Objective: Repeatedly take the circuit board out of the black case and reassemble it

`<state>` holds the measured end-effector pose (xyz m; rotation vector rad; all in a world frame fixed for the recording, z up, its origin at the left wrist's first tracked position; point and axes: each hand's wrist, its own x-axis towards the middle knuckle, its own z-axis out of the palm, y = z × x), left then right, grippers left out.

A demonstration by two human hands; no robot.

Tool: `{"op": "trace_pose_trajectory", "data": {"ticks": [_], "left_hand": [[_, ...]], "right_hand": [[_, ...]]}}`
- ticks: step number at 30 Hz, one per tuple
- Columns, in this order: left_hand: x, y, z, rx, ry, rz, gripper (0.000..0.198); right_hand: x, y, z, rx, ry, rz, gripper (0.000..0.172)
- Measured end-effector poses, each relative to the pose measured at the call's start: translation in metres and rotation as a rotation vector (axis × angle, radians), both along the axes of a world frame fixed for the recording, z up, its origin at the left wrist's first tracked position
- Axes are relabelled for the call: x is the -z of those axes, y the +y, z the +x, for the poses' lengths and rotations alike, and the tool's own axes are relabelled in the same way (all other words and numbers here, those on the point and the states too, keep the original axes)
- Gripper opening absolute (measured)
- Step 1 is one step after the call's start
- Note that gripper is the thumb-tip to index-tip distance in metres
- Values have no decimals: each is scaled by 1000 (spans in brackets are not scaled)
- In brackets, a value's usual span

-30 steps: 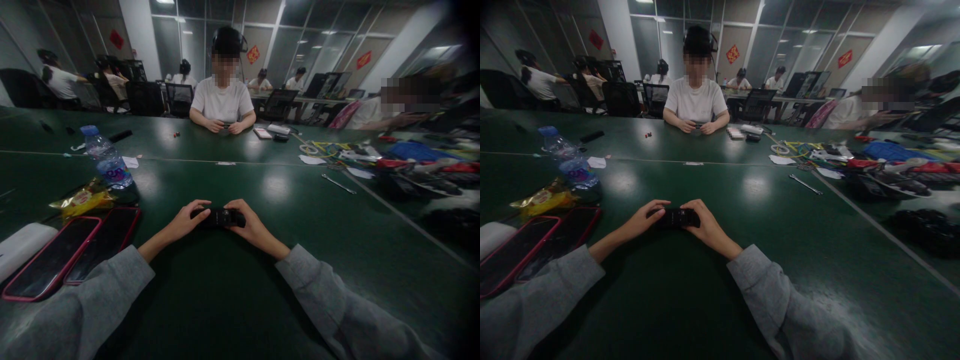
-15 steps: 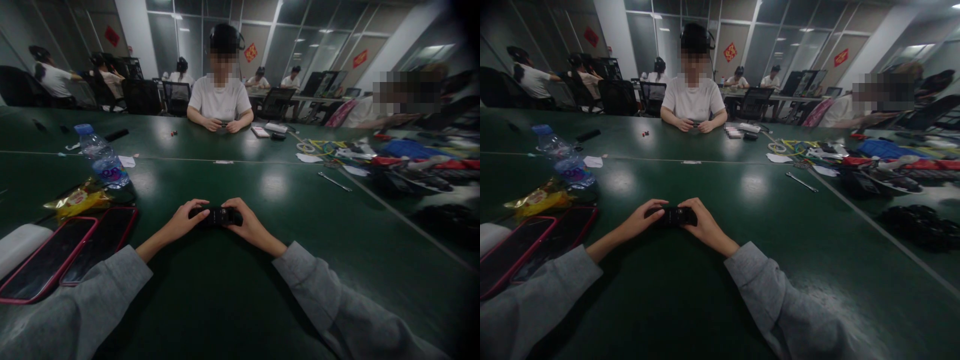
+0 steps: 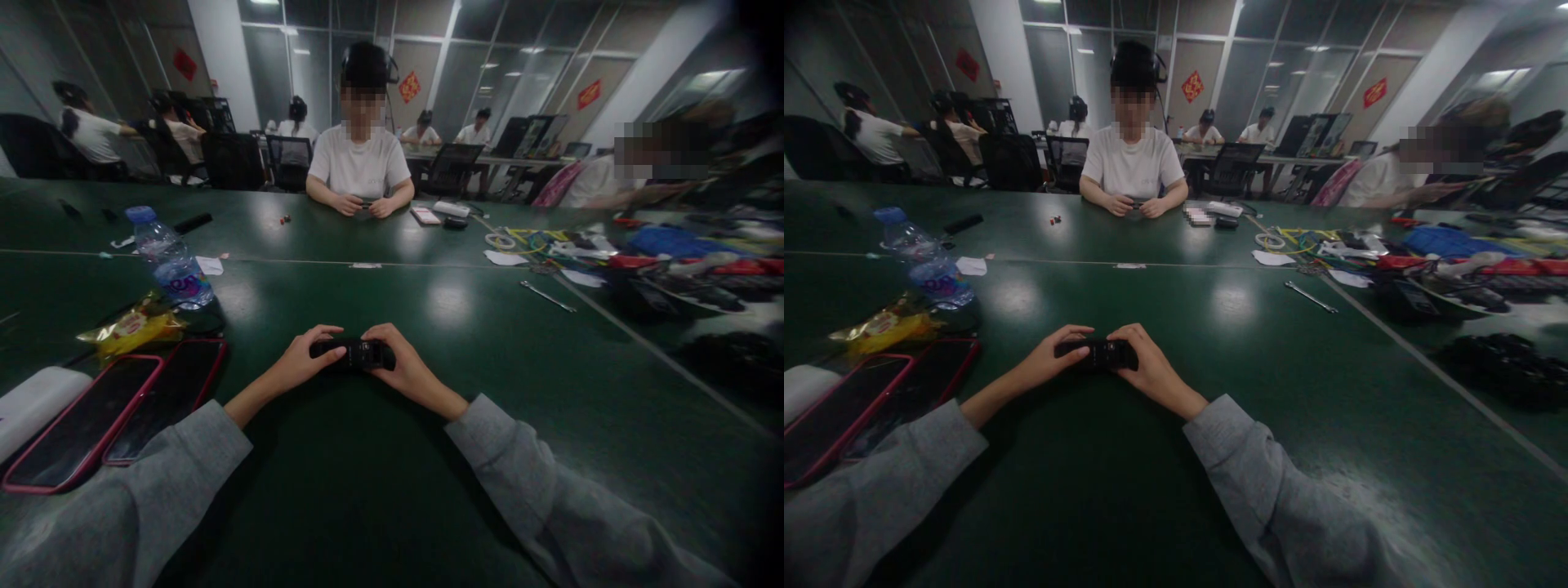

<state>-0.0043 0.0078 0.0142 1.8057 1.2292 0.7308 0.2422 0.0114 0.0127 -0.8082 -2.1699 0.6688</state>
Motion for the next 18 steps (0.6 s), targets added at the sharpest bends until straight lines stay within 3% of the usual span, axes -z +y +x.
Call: {"op": "trace_pose_trajectory", "data": {"ticks": [18], "left_hand": [[-11, -1, 2, 35, 29, -2, 56]], "right_hand": [[-4, -6, -3, 3, -122, 80, 49]]}}
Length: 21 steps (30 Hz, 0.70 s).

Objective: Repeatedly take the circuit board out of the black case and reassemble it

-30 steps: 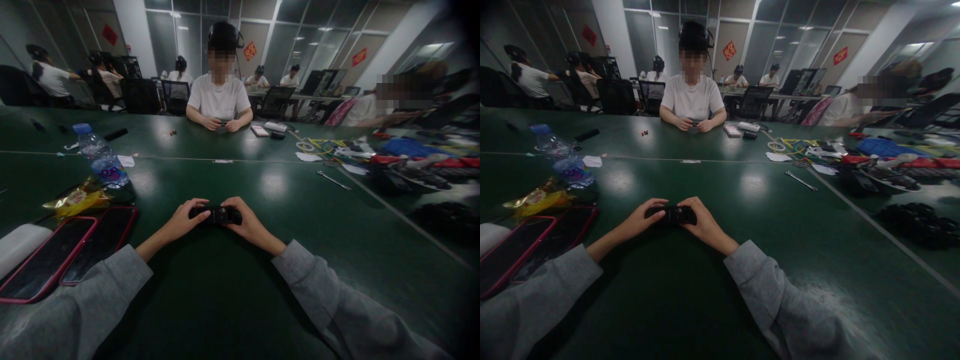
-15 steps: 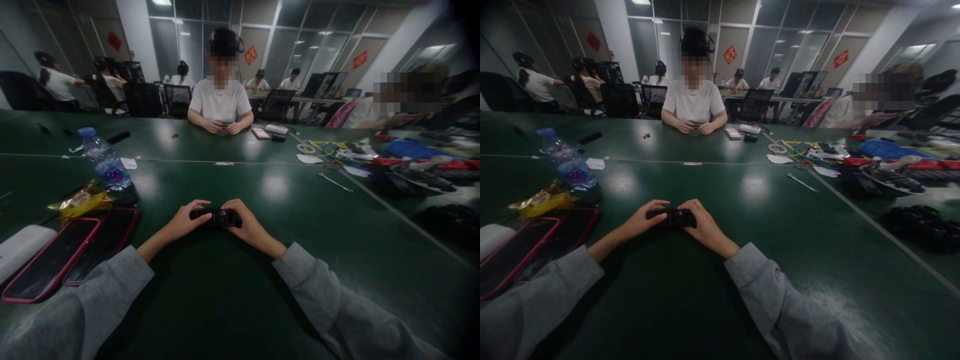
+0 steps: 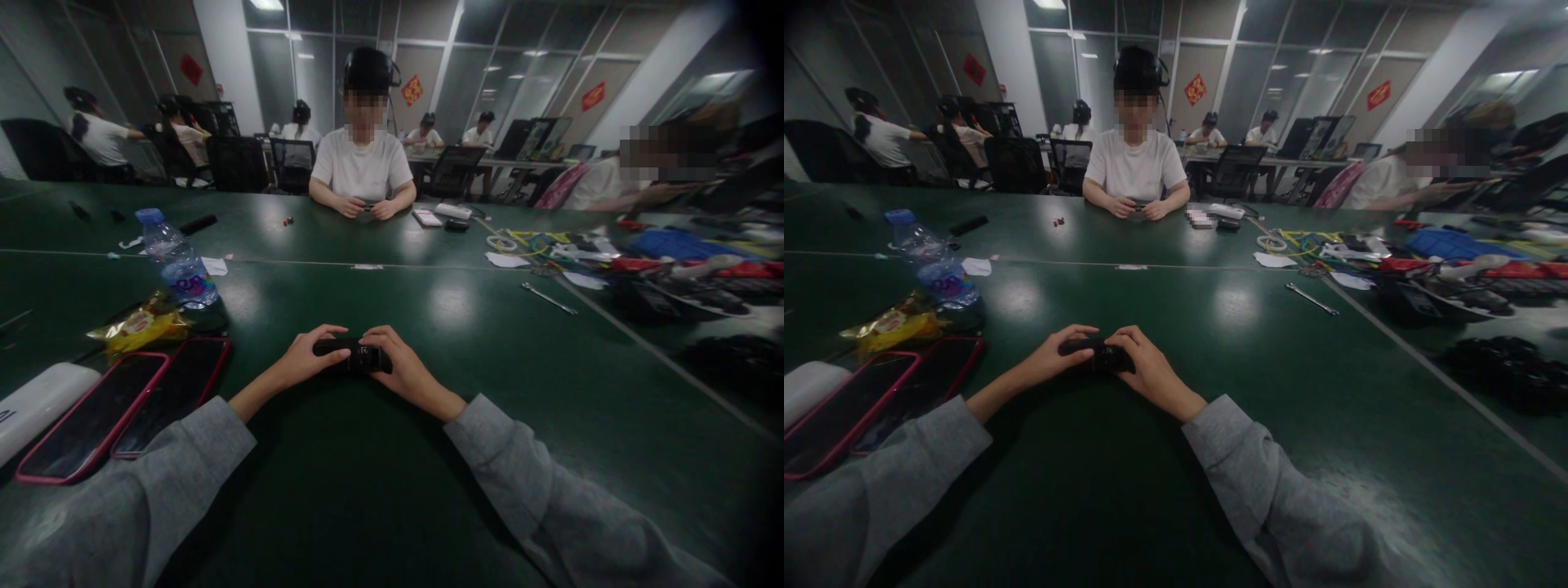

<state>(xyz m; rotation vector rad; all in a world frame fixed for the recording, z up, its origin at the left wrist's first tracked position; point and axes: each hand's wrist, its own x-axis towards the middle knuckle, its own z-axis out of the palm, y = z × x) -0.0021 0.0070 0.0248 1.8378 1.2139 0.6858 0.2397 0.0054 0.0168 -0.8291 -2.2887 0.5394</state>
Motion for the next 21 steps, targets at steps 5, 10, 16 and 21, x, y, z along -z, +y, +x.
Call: {"op": "trace_pose_trajectory", "data": {"ticks": [5, 10, 16, 21], "left_hand": [[2, -1, -1, -19, 34, 26, 54], [9, -2, -1, -42, -9, 83, 59], [14, -2, -1, -30, -62, 195, 76], [11, -5, 0, 15, -15, 191, 85]], "right_hand": [[-1, -1, 0, 2, 16, -18, 50], [0, 0, -1, 27, 35, -31, 49], [5, 4, 0, 31, 87, -36, 50], [6, 5, 0, 41, 102, -59, 50]]}}
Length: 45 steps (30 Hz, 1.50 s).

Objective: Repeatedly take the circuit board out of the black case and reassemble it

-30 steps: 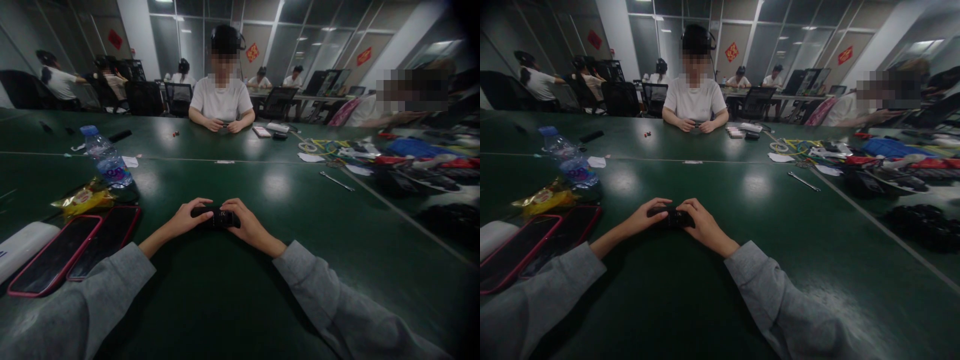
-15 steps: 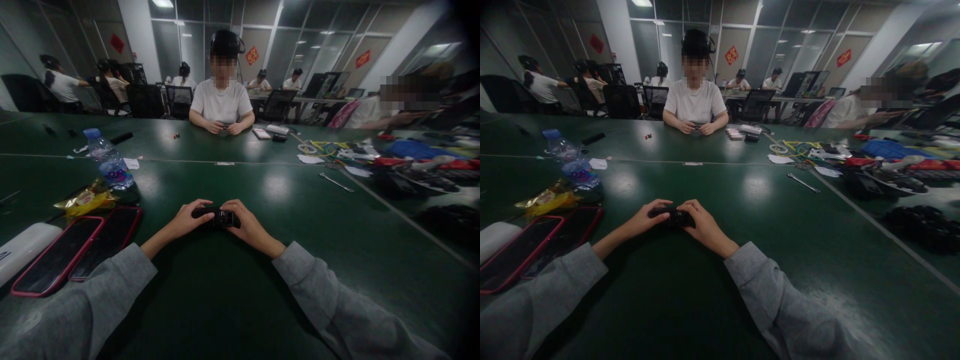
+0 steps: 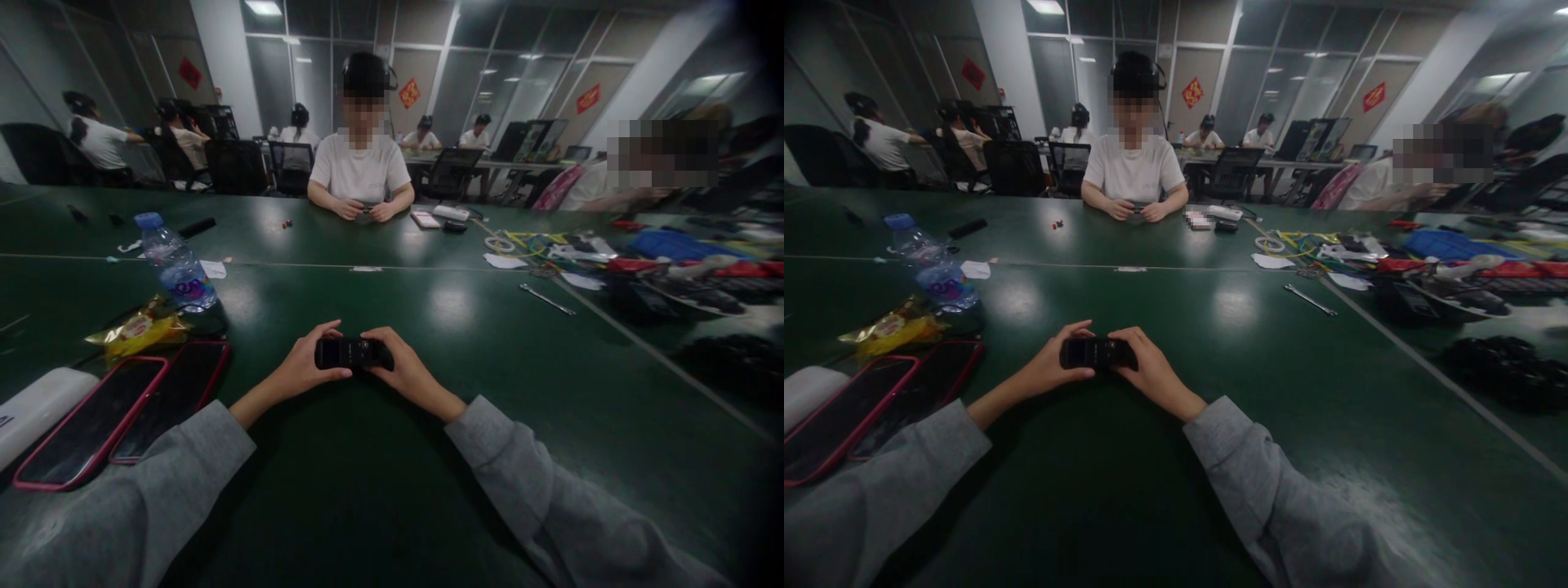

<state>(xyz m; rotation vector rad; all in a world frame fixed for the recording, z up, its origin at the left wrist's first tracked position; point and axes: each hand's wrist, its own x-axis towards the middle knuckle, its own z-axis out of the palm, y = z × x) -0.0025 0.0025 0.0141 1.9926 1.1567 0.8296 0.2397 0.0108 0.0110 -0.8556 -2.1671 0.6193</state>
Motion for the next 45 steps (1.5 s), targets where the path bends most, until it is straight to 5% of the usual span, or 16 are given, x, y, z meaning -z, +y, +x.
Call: {"op": "trace_pose_trajectory", "data": {"ticks": [18, 45], "left_hand": [[-1, -1, 0, -17, -36, 4, 68], [1, -1, -1, -47, 85, -11, 82]], "right_hand": [[7, 6, 4, 44, 47, -106, 54], [1, 2, 3, -10, 59, -29, 48]]}}
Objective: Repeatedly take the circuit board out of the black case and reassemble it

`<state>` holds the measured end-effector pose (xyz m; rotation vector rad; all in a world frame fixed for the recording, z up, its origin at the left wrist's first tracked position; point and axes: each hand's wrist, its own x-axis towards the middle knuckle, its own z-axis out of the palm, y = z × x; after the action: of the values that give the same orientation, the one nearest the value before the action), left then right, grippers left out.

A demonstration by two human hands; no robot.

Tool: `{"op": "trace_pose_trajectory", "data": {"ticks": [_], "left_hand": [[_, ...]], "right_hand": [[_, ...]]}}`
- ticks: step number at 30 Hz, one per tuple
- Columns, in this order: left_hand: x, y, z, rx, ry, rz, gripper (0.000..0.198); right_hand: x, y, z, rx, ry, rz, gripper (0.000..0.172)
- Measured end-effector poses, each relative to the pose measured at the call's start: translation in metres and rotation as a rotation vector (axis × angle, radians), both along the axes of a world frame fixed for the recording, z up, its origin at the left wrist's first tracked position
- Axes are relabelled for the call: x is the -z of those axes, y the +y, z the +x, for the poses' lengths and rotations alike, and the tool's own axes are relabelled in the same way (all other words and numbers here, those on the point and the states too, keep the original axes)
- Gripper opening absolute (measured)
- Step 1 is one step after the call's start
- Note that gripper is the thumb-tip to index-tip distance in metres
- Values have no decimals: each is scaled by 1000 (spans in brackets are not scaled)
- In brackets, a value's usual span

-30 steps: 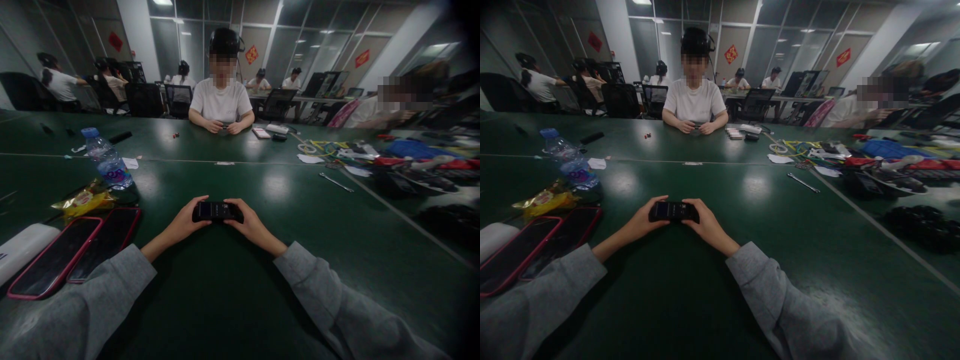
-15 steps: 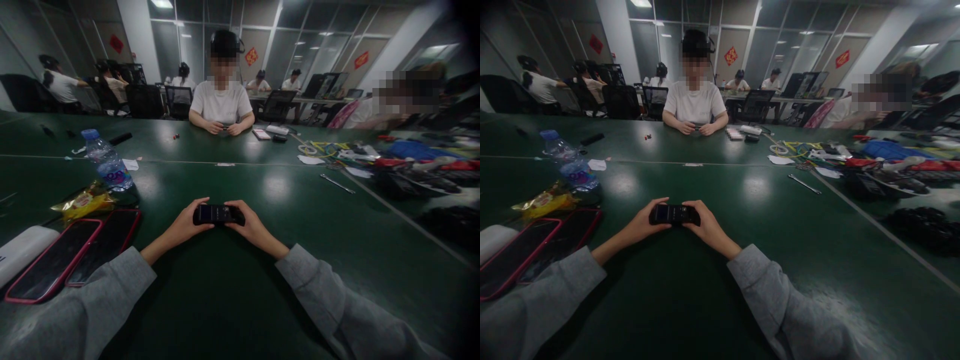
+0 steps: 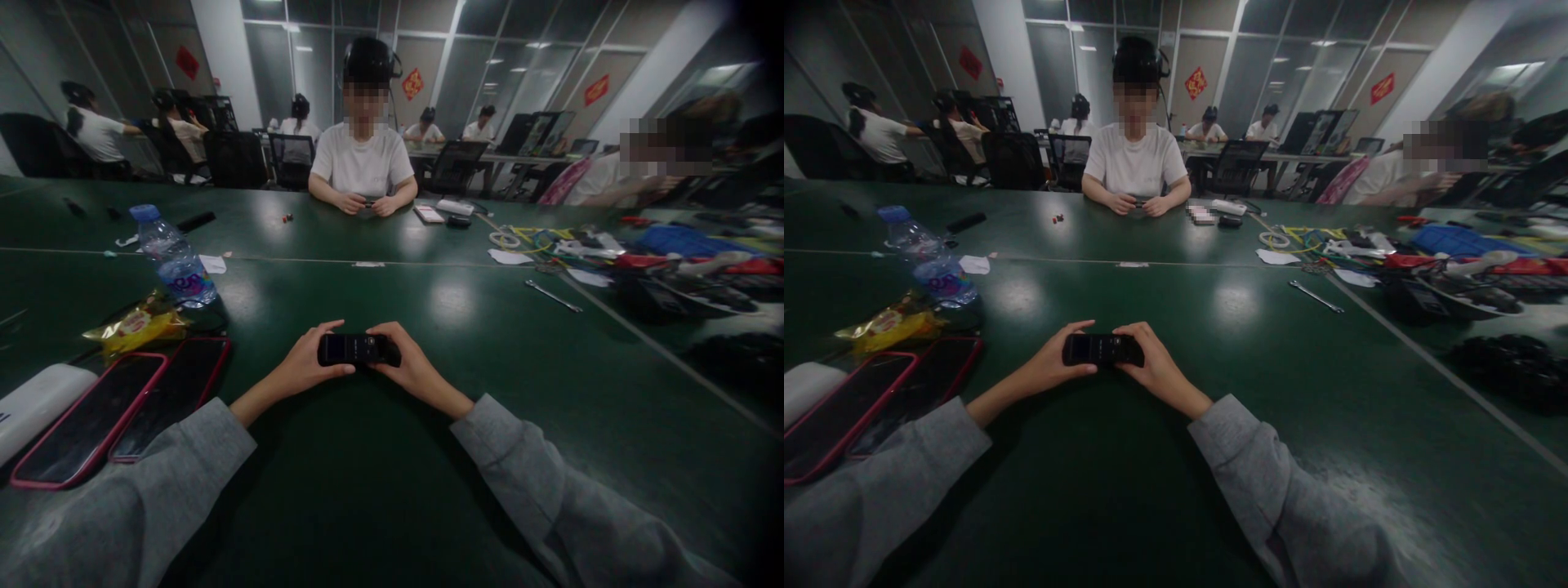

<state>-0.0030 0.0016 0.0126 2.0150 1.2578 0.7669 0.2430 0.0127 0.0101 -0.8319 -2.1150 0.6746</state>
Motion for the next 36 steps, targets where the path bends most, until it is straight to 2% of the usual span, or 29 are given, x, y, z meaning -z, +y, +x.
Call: {"op": "trace_pose_trajectory", "data": {"ticks": [6, 8, 14, 23, 31, 36], "left_hand": [[0, 2, -1, -15, -55, -87, 56], [1, 4, 0, -20, -81, -90, 53], [2, 4, 1, -48, -72, -47, 49], [-2, 6, -1, -29, -166, -190, 51], [-4, 6, -2, -8, -221, -220, 47], [-4, 6, 0, -47, -194, -206, 48]], "right_hand": [[0, 0, 0, -5, -12, -5, 48], [0, 0, -1, -7, -8, 1, 47], [0, 0, -1, -8, -9, 6, 48], [-2, 0, 0, -2, -20, -18, 48], [-1, 1, 1, 1, -3, -69, 50], [0, 1, 0, -5, 9, -87, 51]]}}
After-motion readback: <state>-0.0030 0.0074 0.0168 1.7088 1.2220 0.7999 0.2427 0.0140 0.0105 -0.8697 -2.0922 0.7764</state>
